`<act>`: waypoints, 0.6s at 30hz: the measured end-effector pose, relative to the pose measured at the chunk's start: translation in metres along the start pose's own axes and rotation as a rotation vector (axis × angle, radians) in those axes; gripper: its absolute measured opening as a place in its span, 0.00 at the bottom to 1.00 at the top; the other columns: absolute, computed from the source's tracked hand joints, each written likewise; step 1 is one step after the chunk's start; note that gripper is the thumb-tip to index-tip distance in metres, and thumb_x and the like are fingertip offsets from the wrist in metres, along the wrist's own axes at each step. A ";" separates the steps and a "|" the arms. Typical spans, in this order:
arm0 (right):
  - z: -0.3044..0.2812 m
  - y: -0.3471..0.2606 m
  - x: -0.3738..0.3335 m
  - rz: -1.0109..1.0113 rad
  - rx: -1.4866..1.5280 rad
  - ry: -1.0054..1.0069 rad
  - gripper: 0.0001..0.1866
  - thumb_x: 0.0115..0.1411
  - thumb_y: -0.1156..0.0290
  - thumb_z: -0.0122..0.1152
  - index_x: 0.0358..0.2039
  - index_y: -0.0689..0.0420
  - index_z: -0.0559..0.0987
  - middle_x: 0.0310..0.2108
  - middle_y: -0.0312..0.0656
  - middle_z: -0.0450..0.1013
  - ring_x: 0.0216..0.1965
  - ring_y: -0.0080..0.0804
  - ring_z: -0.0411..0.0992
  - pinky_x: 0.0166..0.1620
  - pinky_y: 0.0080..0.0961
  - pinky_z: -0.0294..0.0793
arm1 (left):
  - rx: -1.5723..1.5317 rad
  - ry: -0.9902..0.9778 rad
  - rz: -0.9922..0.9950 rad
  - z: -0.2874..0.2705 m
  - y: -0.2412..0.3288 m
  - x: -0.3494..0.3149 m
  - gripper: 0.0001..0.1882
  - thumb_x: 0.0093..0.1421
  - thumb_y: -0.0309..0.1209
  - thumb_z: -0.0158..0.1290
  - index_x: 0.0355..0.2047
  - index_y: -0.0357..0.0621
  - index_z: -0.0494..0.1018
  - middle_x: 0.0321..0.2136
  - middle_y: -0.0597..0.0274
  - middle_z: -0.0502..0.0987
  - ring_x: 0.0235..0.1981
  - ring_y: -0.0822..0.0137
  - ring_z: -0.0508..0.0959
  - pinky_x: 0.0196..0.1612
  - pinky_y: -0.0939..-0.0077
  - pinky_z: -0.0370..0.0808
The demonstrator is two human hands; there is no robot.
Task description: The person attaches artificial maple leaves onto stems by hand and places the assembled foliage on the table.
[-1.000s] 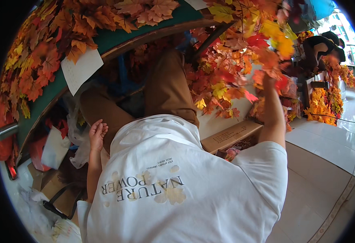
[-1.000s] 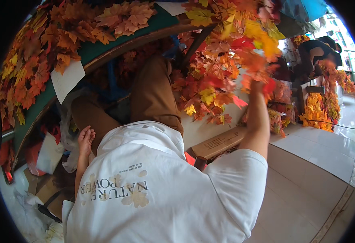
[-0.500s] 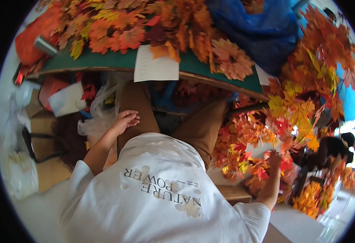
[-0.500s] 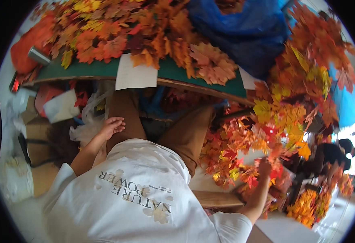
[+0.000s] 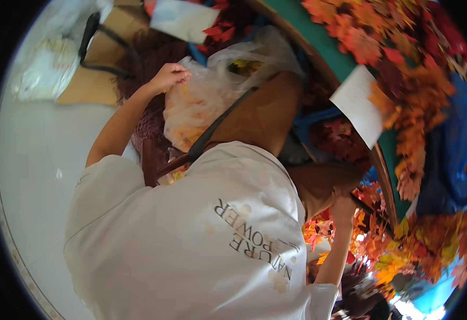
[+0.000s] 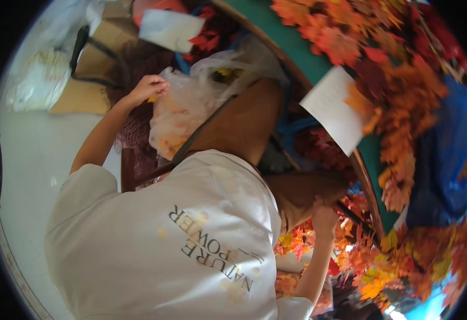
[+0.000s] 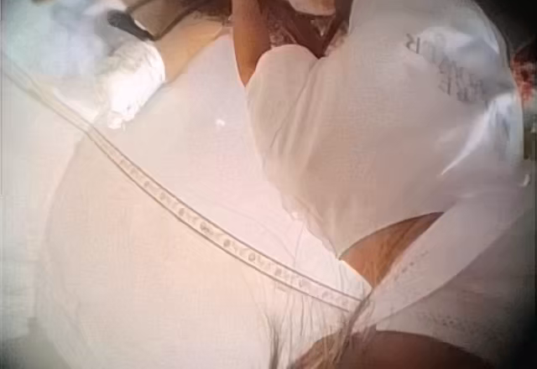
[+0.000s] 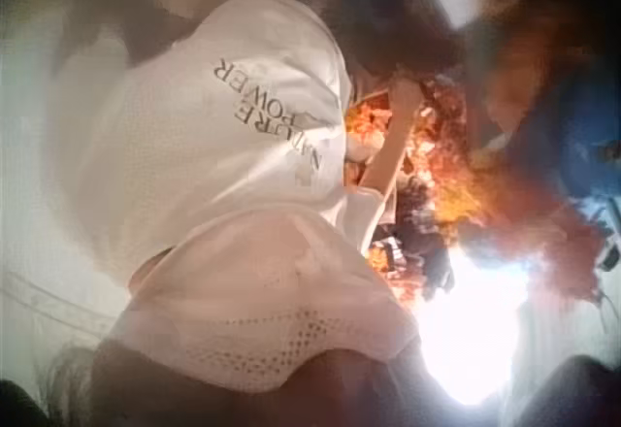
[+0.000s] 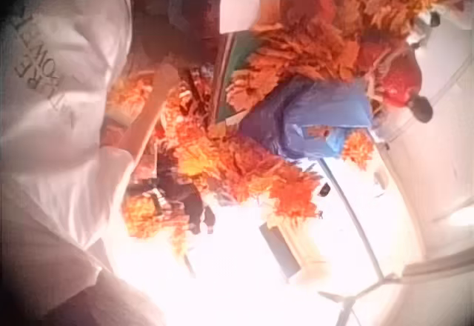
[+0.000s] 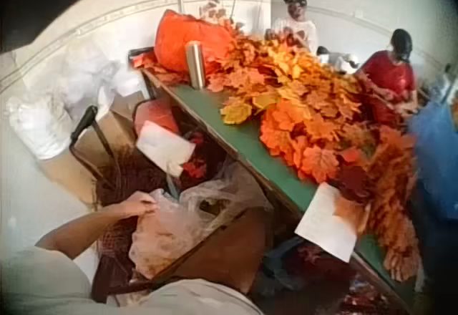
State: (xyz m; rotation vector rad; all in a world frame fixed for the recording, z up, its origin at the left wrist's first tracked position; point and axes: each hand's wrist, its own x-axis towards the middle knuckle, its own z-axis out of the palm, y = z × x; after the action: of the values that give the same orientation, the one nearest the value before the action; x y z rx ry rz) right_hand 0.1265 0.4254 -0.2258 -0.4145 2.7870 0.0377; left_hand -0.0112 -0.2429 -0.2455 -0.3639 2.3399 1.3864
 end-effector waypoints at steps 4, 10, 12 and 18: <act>0.019 -0.030 0.046 -0.148 -0.211 -0.023 0.12 0.58 0.67 0.49 0.42 0.52 0.73 0.32 0.41 0.70 0.32 0.40 0.73 0.32 0.34 0.75 | -0.142 0.153 -0.130 -0.025 -0.084 -0.011 0.09 0.61 0.31 0.49 0.37 0.38 0.73 0.28 0.63 0.76 0.27 0.75 0.76 0.28 0.82 0.74; 0.047 -0.048 0.085 -0.207 -0.352 -0.100 0.14 0.52 0.71 0.50 0.41 0.55 0.73 0.32 0.42 0.69 0.32 0.39 0.72 0.36 0.33 0.74 | 0.154 0.098 -0.287 0.017 -0.181 -0.047 0.37 0.48 0.42 0.63 0.54 0.40 0.63 0.43 0.44 0.72 0.45 0.55 0.74 0.45 0.66 0.73; 0.053 -0.048 0.091 -0.212 -0.318 -0.101 0.14 0.52 0.72 0.49 0.41 0.55 0.73 0.32 0.43 0.69 0.32 0.40 0.71 0.36 0.34 0.74 | 0.029 0.019 -0.203 0.045 -0.197 -0.065 0.50 0.40 0.46 0.67 0.60 0.41 0.55 0.50 0.38 0.66 0.53 0.47 0.66 0.56 0.62 0.64; 0.055 -0.048 0.091 -0.059 -0.082 -0.100 0.15 0.53 0.75 0.48 0.42 0.53 0.74 0.35 0.47 0.70 0.36 0.45 0.72 0.37 0.38 0.74 | 0.277 0.314 0.050 0.111 -0.199 -0.047 0.46 0.38 0.39 0.68 0.57 0.39 0.59 0.47 0.39 0.69 0.52 0.46 0.67 0.55 0.61 0.65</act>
State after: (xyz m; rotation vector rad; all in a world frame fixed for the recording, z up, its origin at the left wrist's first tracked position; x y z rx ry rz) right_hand 0.0754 0.3585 -0.3060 -0.5007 2.6804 0.1556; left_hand 0.1356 -0.2391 -0.4261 -0.4714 2.7692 1.0668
